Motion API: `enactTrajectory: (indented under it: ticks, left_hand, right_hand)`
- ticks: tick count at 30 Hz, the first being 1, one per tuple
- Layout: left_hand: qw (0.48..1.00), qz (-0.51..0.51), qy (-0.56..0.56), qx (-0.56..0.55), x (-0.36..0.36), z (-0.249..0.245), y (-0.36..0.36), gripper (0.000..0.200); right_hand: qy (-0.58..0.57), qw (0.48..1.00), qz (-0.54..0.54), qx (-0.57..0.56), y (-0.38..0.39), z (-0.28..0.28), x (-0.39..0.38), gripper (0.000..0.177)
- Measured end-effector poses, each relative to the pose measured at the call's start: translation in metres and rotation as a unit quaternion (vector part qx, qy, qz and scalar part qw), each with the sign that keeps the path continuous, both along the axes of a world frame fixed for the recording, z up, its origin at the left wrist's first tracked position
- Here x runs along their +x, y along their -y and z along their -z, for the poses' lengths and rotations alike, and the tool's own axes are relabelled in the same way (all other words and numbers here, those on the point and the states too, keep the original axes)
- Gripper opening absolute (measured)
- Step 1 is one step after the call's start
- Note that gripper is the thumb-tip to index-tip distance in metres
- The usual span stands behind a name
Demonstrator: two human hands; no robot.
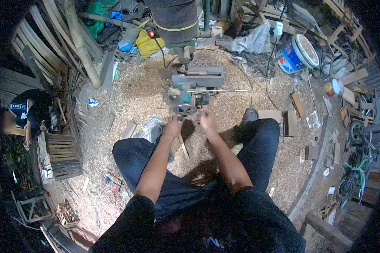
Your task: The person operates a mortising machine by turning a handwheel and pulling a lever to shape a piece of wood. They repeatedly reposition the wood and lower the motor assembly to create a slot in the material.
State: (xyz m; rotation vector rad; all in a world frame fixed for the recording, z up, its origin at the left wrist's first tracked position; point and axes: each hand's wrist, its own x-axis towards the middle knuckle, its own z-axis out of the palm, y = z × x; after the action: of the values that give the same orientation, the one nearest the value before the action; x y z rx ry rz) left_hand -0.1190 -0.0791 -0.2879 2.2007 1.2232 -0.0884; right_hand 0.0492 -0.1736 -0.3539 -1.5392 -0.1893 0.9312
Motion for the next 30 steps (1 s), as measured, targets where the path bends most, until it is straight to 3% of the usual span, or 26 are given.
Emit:
enactTrajectory:
  ticks: [3, 8, 11, 12, 14, 17, 19, 20, 21, 23, 24, 25, 27, 29, 30]
  left_hand:
    - [0.999, 0.002, -0.018, 0.034, 0.0, 0.02, -0.001, 0.041]
    - [0.998, 0.007, 0.052, 0.039, -0.003, 0.03, -0.007, 0.036]
    - [0.994, 0.008, 0.099, 0.049, -0.003, 0.035, -0.035, 0.033]
    - [0.991, 0.002, 0.119, 0.057, 0.003, 0.035, -0.044, 0.032]
    - [0.975, -0.029, 0.188, 0.111, 0.017, -0.032, -0.048, 0.031]
    - [0.936, -0.028, 0.292, 0.192, 0.042, -0.124, -0.069, 0.03]
    - [0.914, -0.027, 0.367, 0.169, 0.061, -0.188, -0.078, 0.033]
    - [0.883, -0.016, 0.402, 0.241, 0.071, -0.211, -0.087, 0.037]
    - [0.844, -0.003, 0.436, 0.313, 0.082, -0.234, -0.096, 0.041]
    - [0.767, -0.026, 0.51, 0.388, 0.1, -0.293, -0.101, 0.052]
    - [0.723, 0.006, 0.538, 0.434, 0.11, -0.322, -0.108, 0.056]
    - [0.674, 0.039, 0.562, 0.479, 0.118, -0.348, -0.115, 0.059]
    - [0.68, 0.067, 0.535, 0.497, 0.135, -0.385, -0.121, 0.062]
    - [0.718, 0.102, 0.488, 0.487, 0.154, -0.399, -0.133, 0.051]
    - [0.708, 0.093, 0.498, 0.492, 0.16, -0.395, -0.136, 0.047]
  right_hand:
    - [0.036, 0.999, -0.018, -0.007, 0.0, -0.002, 0.008, 0.027]
    - [0.058, 0.998, -0.026, -0.003, 0.006, -0.018, 0.016, 0.031]
    - [0.117, 0.991, -0.061, -0.004, 0.011, -0.102, 0.03, 0.03]
    - [0.256, 0.964, -0.059, 0.05, -0.002, -0.058, 0.06, 0.029]
    - [0.185, 0.98, -0.026, 0.074, -0.018, -0.12, 0.079, 0.03]
    - [0.29, 0.945, -0.01, 0.148, -0.059, -0.196, 0.122, 0.032]
    - [0.303, 0.937, -0.021, 0.176, -0.078, -0.266, 0.135, 0.031]
    - [0.419, 0.891, -0.002, 0.172, -0.098, -0.282, 0.154, 0.031]
    - [0.339, 0.92, -0.009, 0.196, -0.118, -0.298, 0.169, 0.03]
    - [0.447, 0.871, 0.067, 0.194, -0.148, -0.345, 0.186, 0.046]
    - [0.404, 0.885, 0.083, 0.216, -0.162, -0.369, 0.188, 0.059]
    - [0.435, 0.879, 0.095, 0.174, -0.173, -0.394, 0.191, 0.067]
    - [0.435, 0.88, 0.114, 0.154, -0.189, -0.437, 0.193, 0.073]
    - [0.417, 0.881, 0.1, 0.201, -0.211, -0.461, 0.206, 0.06]
    - [0.407, 0.881, 0.092, 0.224, -0.224, -0.472, 0.216, 0.054]
